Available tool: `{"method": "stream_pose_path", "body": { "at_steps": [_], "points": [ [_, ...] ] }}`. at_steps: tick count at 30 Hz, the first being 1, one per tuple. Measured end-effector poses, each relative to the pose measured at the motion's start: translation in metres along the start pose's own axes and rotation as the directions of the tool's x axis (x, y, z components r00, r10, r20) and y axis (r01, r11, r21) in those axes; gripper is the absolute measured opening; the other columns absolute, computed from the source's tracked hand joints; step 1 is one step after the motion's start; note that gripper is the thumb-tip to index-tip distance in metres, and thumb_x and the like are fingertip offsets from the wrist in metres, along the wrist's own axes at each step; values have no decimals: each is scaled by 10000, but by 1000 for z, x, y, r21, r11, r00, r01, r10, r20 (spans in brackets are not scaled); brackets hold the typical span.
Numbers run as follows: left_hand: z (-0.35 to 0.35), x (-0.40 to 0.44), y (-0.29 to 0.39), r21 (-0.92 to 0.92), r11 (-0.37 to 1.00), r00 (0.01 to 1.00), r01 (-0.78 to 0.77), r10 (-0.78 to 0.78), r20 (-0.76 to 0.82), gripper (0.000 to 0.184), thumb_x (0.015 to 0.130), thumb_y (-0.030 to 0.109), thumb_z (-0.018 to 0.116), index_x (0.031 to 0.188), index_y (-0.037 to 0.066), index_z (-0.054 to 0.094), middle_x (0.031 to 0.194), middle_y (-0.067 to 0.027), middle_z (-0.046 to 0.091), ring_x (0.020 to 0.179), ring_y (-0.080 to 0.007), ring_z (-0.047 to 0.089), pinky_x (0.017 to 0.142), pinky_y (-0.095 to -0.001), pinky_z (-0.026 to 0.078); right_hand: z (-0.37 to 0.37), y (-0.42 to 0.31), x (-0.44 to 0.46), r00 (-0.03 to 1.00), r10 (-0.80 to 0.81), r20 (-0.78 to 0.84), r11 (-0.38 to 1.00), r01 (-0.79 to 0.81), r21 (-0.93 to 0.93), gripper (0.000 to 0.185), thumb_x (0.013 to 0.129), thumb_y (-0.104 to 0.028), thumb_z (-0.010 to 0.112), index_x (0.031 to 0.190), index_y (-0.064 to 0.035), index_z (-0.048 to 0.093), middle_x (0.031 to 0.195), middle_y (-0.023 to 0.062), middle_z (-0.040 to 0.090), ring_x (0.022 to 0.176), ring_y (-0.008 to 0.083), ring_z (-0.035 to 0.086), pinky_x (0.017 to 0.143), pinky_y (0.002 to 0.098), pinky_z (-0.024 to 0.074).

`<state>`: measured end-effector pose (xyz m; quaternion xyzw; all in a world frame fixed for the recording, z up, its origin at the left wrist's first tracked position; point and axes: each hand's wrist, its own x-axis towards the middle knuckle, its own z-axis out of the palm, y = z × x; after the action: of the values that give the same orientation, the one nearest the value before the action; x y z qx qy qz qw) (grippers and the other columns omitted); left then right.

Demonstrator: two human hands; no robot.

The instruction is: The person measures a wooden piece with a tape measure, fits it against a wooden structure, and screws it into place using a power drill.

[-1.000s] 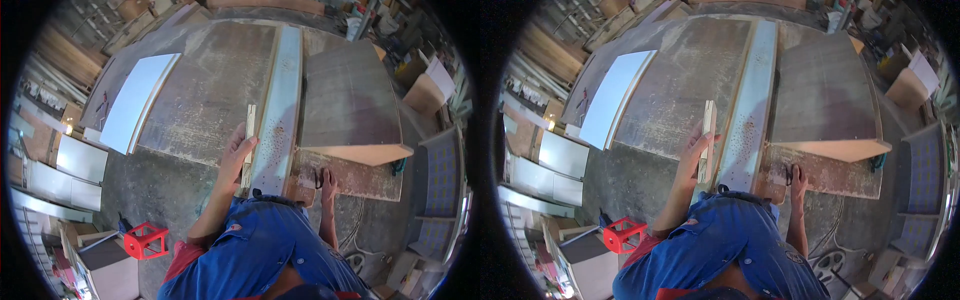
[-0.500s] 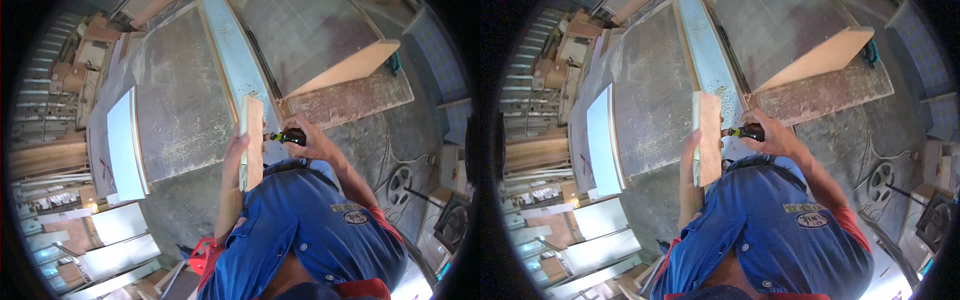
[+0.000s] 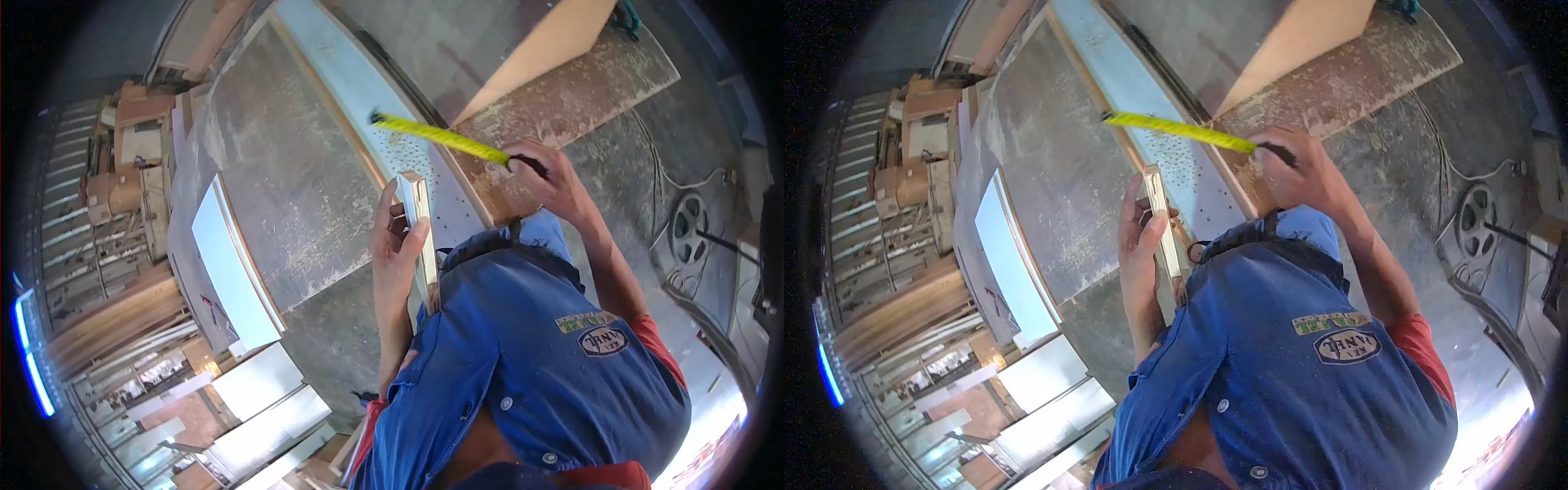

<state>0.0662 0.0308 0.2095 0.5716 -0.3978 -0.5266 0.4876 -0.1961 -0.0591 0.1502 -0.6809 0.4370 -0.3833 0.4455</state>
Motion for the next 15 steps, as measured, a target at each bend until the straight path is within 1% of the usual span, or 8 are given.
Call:
{"method": "stream_pose_path", "body": {
  "at_steps": [2,3,4,6,8,9,13,15],
  "points": [
    [3,6,-4,96,995,1000,19,-18,-12,711,916,111,662,1545,18,344,1188,-98,598,1010,-155,596,825,-274,478,5,-24,2,995,61,80,993,-68,92,224,930,-98,551,1089,31,643,885,123,610,788,188,582,720,333,469],
    [3,9,-8,102,995,1000,19,-20,0,711,916,111,662,1545,18,344,1188,-98,598,1010,-155,596,825,-274,478,5,-36,3,992,82,99,993,-90,77,238,908,-89,556,1095,22,652,899,143,613,789,236,608,726,351,476],
    [3,12,-12,101,995,999,23,-21,-25,711,918,173,637,1548,23,341,1160,-97,598,965,-162,623,773,-274,501,5,-40,3,992,84,89,993,-91,80,238,908,-89,556,1095,22,652,899,143,613,789,236,608,726,351,476],
    [8,15,-14,105,994,999,27,-22,-45,718,920,234,612,1552,29,339,1132,-97,598,921,-168,650,720,-273,524,7,-44,4,995,-14,102,1000,13,13,242,884,-80,565,1088,16,654,906,163,614,795,292,625,720,364,478],
    [18,16,-12,118,993,996,-27,37,-82,713,936,245,577,1560,23,315,1170,-122,611,872,-163,656,673,-268,526,6,-49,5,996,-2,85,1000,1,19,242,876,-75,575,1086,14,654,910,170,615,797,317,630,712,378,483],
    [12,17,-15,72,997,999,18,-16,-28,692,956,196,616,1561,30,325,1322,-143,547,951,-174,609,764,-305,512,6,-50,5,997,10,76,1000,-12,22,243,867,-70,584,1084,11,654,913,177,616,799,343,635,704,392,488],
    [11,22,-24,62,998,1000,-3,2,20,660,963,204,608,1545,19,357,1343,-135,543,956,-168,606,766,-287,502,9,-47,3,999,-25,46,998,28,-65,234,865,-77,606,1081,-2,657,923,176,623,787,353,641,689,413,496],
    [10,25,-20,153,988,999,15,-21,36,619,961,157,608,1524,10,395,1337,-120,541,935,-140,581,759,-262,481,10,-45,3,998,-59,23,992,61,-110,231,873,-165,652,1090,-95,693,914,169,659,789,375,664,684,445,524]
  ]
}}
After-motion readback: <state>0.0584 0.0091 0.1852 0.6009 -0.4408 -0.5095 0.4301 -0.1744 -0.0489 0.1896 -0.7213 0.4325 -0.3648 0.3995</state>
